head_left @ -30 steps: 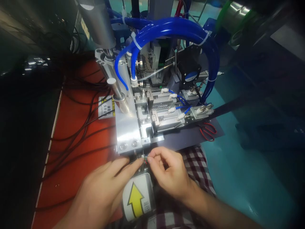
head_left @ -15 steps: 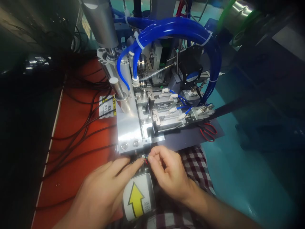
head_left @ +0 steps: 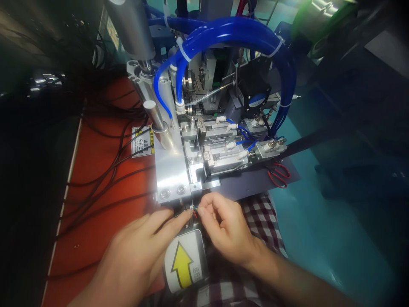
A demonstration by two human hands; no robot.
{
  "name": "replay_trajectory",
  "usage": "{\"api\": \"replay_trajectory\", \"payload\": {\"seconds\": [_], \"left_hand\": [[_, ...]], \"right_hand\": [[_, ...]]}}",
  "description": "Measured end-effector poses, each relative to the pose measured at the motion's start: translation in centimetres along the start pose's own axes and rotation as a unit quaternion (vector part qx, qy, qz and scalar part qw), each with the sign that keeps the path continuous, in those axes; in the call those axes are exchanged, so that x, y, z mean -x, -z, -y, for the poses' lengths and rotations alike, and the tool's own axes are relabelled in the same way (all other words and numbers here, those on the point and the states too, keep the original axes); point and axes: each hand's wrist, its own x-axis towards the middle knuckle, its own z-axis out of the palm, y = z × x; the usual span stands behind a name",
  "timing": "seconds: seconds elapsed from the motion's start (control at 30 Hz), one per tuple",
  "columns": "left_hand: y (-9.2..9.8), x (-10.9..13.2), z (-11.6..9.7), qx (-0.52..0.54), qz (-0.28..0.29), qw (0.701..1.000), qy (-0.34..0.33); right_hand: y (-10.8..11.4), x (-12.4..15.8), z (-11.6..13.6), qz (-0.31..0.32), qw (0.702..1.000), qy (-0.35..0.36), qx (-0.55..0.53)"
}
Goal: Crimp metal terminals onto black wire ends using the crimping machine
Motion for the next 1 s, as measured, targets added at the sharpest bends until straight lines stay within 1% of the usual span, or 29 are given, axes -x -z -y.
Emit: {"api": "replay_trajectory", "payload": {"seconds": [0.3,0.5,0.73,0.9,1.0], "left_hand": [[0.01,0.06,-0.12,0.004,0.001,1.0,0.005],[0.08,0.2,-0.08,0.025,0.03,0.999,0.016],[0.08,-0.04,0.02,0.019,0.023,0.999,0.015],[0.45,-0.32,-0.11,0.038,0.008,0.999,0.024],[0.69,-0.74,-0.47,0.036,-0.002,0.999,0.025]], "right_hand": [[0.1,-0.15,0.18,-0.004,1.0,-0.015,0.025],[0.1,-0.02,0.74,-0.002,0.998,-0.05,0.042],[0.01,-0.06,0.95,0.004,0.995,-0.087,0.054],[0.04,-0.13,0.86,0.018,0.993,-0.119,0.022],[-0.06,-0.14,0.74,0.013,0.993,-0.118,0.02]]}}
